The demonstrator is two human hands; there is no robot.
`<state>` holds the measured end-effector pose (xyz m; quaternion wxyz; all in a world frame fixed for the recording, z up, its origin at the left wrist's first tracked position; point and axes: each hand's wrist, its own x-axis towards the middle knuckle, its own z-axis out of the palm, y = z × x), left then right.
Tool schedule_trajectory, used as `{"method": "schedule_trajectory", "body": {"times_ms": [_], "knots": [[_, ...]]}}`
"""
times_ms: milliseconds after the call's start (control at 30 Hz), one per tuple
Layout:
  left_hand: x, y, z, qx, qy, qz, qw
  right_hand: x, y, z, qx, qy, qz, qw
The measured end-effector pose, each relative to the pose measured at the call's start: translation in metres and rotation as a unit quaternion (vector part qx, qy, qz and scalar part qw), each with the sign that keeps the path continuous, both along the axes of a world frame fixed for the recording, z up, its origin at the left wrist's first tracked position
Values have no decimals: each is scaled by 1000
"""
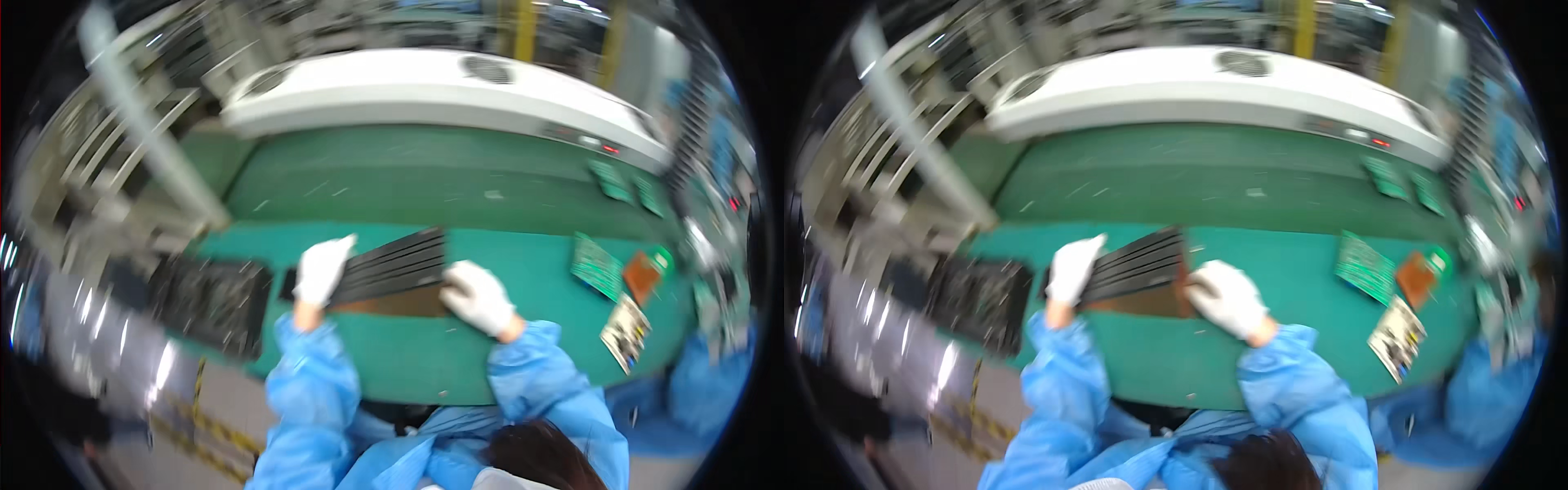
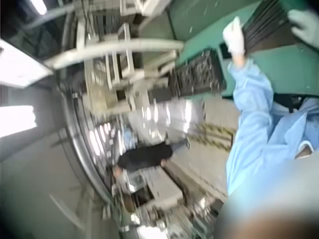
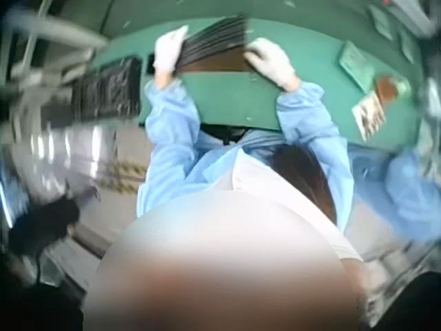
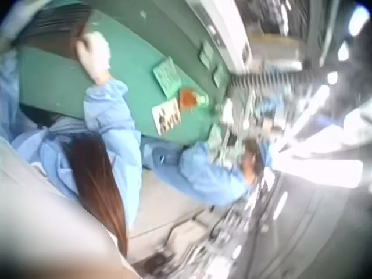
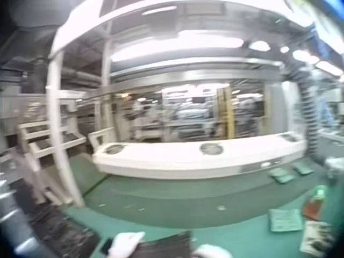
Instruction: The recorder is assembling and inspecting printed circuit boards on an industrial production line.
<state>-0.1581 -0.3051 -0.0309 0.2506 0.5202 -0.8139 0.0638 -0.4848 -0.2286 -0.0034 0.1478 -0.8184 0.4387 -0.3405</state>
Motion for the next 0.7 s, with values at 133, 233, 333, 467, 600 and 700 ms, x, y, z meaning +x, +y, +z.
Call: {"method": "schedule_trajectory", "body": {"times_ms": [133,233,333,467,600,700], "knots": [[-39,4,33,171,338,31,925,-21,-8,-20,3,-47,-3,999],[-40,-6,24,178,367,-11,913,-29,-5,-25,-7,-50,-26,998],[-22,-10,11,168,379,29,910,-16,-7,-26,-7,-40,-19,999],[-30,-19,5,173,391,16,904,-22,-7,-28,17,-25,-41,999],[-27,-19,5,194,392,15,899,-22,-7,-25,19,-24,-43,999],[-22,-19,5,201,390,14,898,-19,-7,-23,28,-43,-45,998]]}}
